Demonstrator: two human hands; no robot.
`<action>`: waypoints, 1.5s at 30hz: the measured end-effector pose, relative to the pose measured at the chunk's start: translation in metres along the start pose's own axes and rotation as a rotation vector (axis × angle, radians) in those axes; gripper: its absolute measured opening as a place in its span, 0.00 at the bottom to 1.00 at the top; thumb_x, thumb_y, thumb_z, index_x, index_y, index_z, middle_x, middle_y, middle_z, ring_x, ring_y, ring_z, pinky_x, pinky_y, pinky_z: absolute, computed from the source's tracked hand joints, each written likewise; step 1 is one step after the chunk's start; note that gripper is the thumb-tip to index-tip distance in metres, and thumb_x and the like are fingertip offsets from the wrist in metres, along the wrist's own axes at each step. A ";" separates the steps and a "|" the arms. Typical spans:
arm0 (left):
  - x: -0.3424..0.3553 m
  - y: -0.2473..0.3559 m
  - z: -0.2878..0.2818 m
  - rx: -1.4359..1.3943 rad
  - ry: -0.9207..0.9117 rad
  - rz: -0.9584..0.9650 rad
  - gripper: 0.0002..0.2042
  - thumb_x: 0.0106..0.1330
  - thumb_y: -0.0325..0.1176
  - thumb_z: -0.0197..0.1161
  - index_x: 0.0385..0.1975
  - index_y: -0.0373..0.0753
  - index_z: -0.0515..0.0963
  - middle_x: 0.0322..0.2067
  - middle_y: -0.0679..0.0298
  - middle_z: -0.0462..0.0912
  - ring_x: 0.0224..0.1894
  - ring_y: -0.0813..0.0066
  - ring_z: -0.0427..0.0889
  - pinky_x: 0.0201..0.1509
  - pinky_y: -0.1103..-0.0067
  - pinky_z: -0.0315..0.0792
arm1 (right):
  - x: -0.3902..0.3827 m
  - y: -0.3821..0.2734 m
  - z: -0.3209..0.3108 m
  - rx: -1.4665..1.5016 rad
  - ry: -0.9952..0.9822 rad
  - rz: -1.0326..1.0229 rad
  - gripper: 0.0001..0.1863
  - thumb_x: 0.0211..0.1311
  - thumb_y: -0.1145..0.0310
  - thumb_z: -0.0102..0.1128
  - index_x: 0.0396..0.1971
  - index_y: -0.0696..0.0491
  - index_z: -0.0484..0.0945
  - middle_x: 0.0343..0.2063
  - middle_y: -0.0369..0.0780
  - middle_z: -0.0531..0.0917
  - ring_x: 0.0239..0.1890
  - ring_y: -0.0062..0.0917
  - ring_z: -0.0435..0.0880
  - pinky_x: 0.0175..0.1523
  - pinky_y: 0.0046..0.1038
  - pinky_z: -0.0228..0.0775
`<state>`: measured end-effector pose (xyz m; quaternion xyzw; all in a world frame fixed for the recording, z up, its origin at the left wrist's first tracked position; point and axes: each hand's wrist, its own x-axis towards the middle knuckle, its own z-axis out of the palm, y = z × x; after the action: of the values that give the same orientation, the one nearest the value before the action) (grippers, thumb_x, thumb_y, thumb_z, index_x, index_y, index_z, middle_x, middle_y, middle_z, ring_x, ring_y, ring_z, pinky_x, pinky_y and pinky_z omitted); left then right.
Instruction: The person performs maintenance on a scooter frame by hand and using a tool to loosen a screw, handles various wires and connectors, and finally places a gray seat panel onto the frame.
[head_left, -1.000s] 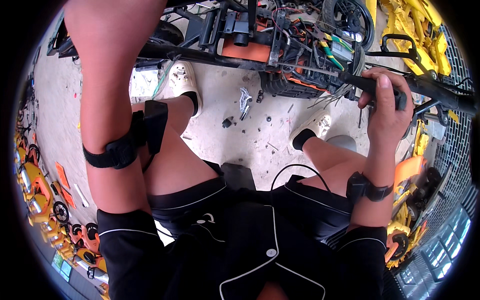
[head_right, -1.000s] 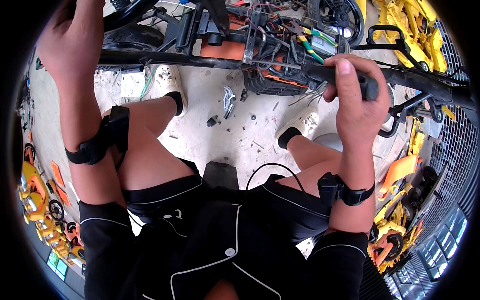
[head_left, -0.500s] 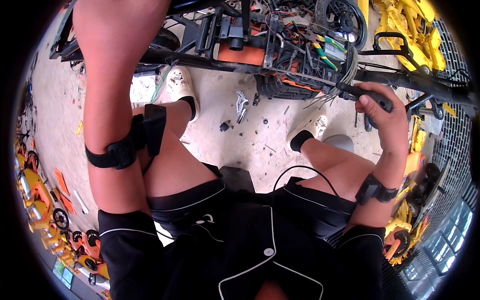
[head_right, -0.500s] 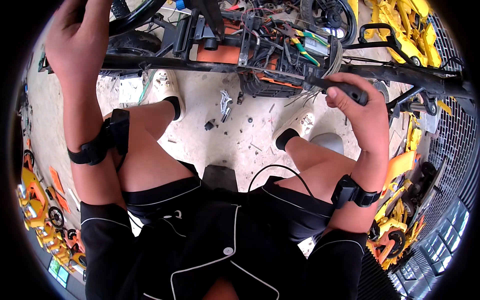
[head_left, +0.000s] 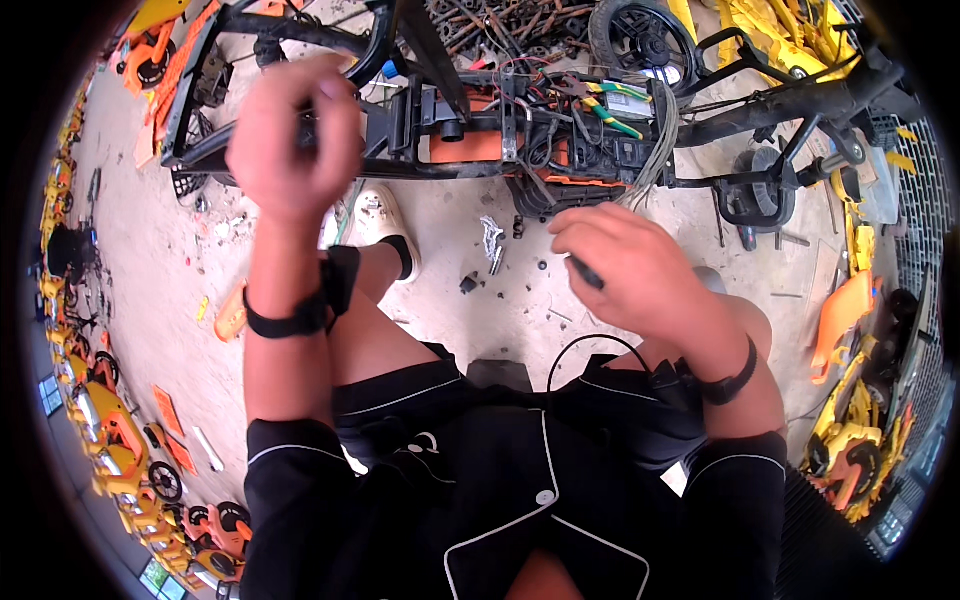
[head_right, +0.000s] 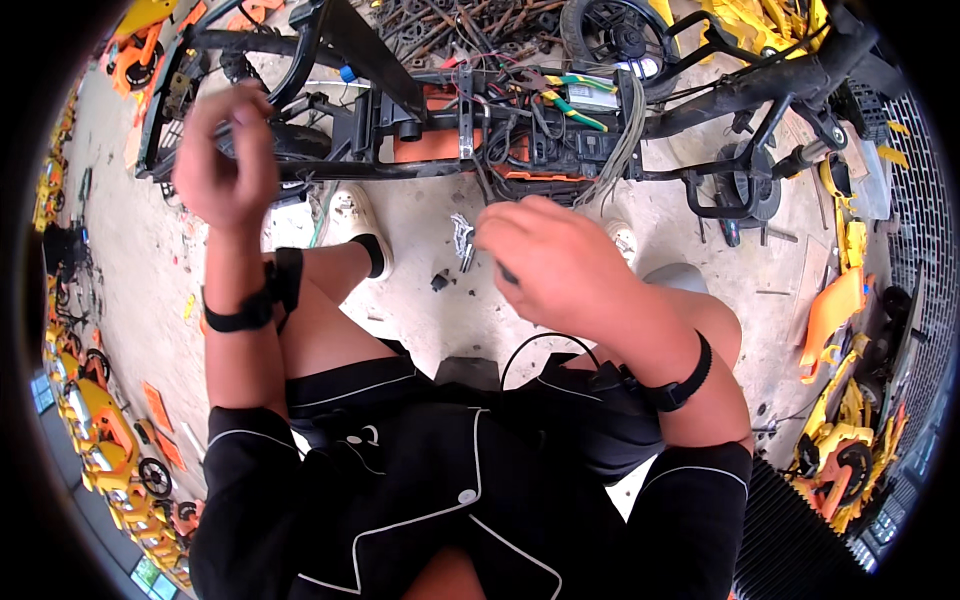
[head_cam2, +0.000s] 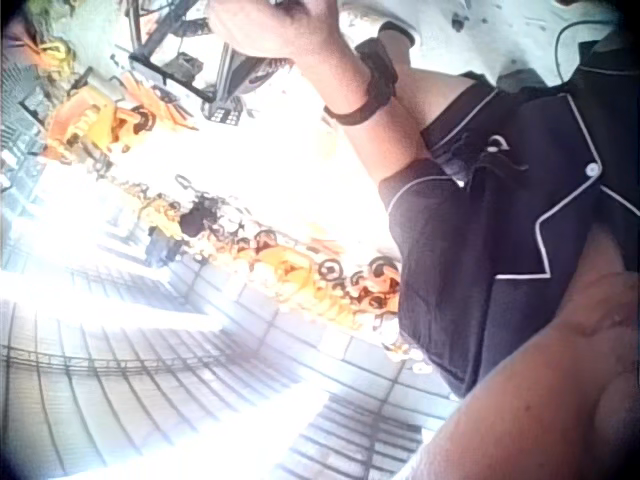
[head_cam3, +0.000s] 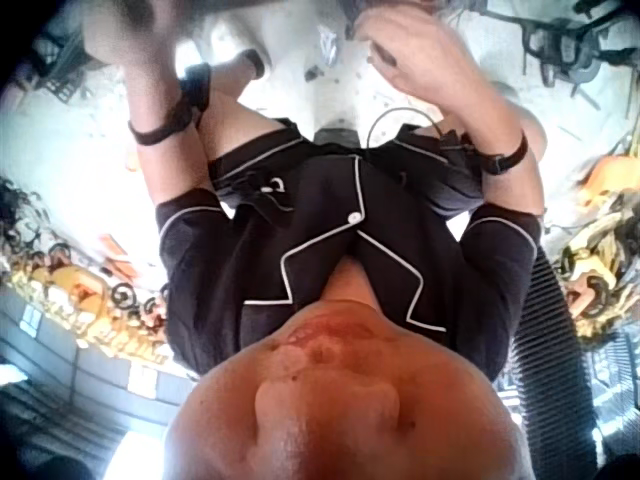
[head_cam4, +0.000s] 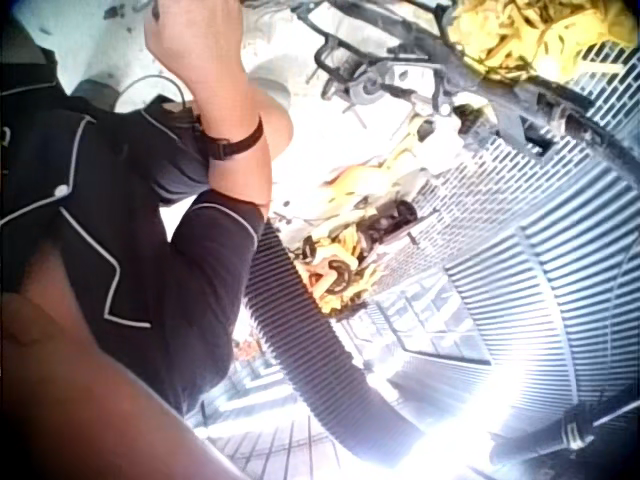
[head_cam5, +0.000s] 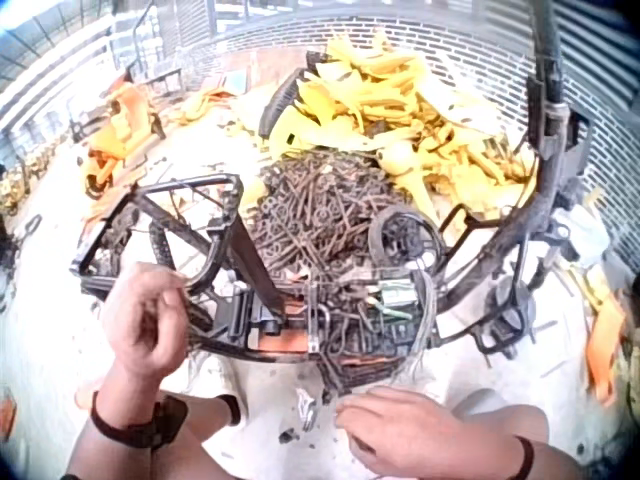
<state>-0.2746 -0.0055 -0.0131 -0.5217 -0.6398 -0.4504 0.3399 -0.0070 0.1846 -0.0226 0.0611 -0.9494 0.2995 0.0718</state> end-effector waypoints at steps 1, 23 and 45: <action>-0.002 0.012 0.007 -0.083 -0.075 0.046 0.08 0.62 0.23 0.64 0.40 0.37 0.84 0.29 0.62 0.86 0.28 0.70 0.83 0.36 0.79 0.77 | -0.001 0.000 0.004 -0.012 0.010 -0.022 0.14 0.48 0.78 0.65 0.37 0.55 0.78 0.42 0.39 0.82 0.43 0.37 0.81 0.47 0.35 0.77; -0.134 0.089 0.096 -0.165 -1.175 -0.316 0.19 0.76 0.40 0.54 0.58 0.33 0.74 0.64 0.42 0.72 0.69 0.42 0.68 0.71 0.61 0.67 | -0.018 -0.025 0.049 -0.355 -0.145 0.025 0.25 0.50 0.74 0.61 0.50 0.72 0.75 0.52 0.66 0.79 0.49 0.42 0.87 0.49 0.28 0.83; -0.149 0.087 0.100 -0.119 -1.098 -0.293 0.17 0.76 0.36 0.53 0.57 0.31 0.74 0.62 0.41 0.74 0.67 0.44 0.71 0.67 0.62 0.72 | -0.019 -0.022 0.063 -0.311 -0.074 0.034 0.25 0.48 0.75 0.62 0.48 0.70 0.75 0.52 0.66 0.79 0.39 0.36 0.88 0.40 0.27 0.84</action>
<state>-0.1529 0.0378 -0.1646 -0.6033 -0.7619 -0.1908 -0.1384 0.0088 0.1319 -0.0642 0.0442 -0.9872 0.1478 0.0401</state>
